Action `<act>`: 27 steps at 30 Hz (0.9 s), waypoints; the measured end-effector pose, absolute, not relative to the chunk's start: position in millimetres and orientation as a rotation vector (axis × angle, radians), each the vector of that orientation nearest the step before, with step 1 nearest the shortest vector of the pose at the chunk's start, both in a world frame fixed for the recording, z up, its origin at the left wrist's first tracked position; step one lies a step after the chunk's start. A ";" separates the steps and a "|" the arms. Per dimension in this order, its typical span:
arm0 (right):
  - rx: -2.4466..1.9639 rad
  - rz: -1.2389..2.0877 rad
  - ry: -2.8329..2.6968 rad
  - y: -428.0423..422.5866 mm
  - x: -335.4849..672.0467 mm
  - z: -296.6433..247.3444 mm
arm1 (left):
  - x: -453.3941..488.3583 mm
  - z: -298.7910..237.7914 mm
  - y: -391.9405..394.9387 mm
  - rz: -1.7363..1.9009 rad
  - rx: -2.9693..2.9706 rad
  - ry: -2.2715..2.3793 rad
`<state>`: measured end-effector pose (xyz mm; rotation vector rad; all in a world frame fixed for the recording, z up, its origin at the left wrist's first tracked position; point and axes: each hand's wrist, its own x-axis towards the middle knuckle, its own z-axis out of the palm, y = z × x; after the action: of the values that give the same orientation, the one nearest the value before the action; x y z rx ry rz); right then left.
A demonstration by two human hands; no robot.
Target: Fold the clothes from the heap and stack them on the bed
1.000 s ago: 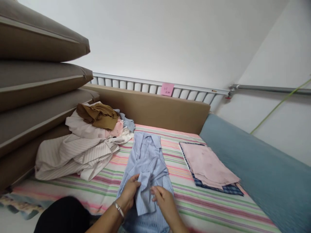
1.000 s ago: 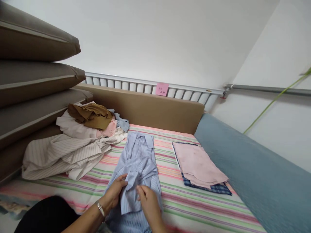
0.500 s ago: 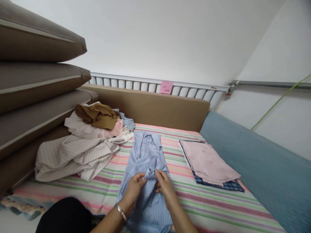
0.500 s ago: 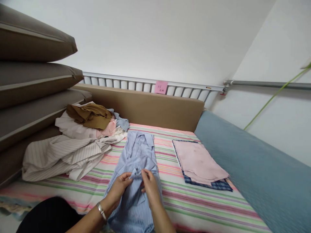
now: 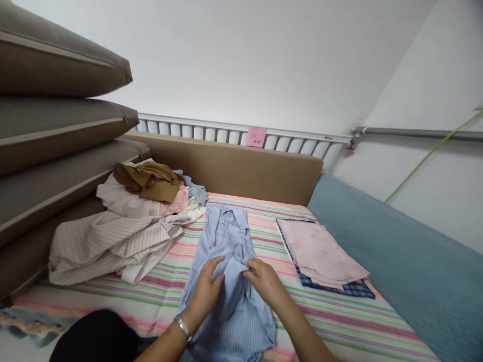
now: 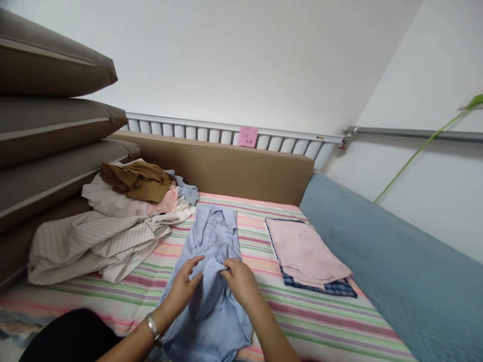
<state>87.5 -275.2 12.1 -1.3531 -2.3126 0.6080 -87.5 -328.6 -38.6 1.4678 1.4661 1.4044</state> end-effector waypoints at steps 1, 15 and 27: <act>-1.343 0.570 -2.348 -274.2 88.0 16.9 | -88.5 -32.8 -327.7 1.365 1.637 1.509; -1.228 0.470 -2.430 -250.7 105.8 51.0 | -93.1 53.5 -264.2 0.537 2.523 1.538; -1.444 0.907 -1.668 -180.3 111.0 56.8 | -136.8 -61.6 -338.8 1.097 1.673 1.843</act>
<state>111.0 -180.3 56.8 -1.4441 -1.6681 0.9074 -136.8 -338.8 -61.6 1.6727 1.8432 1.0973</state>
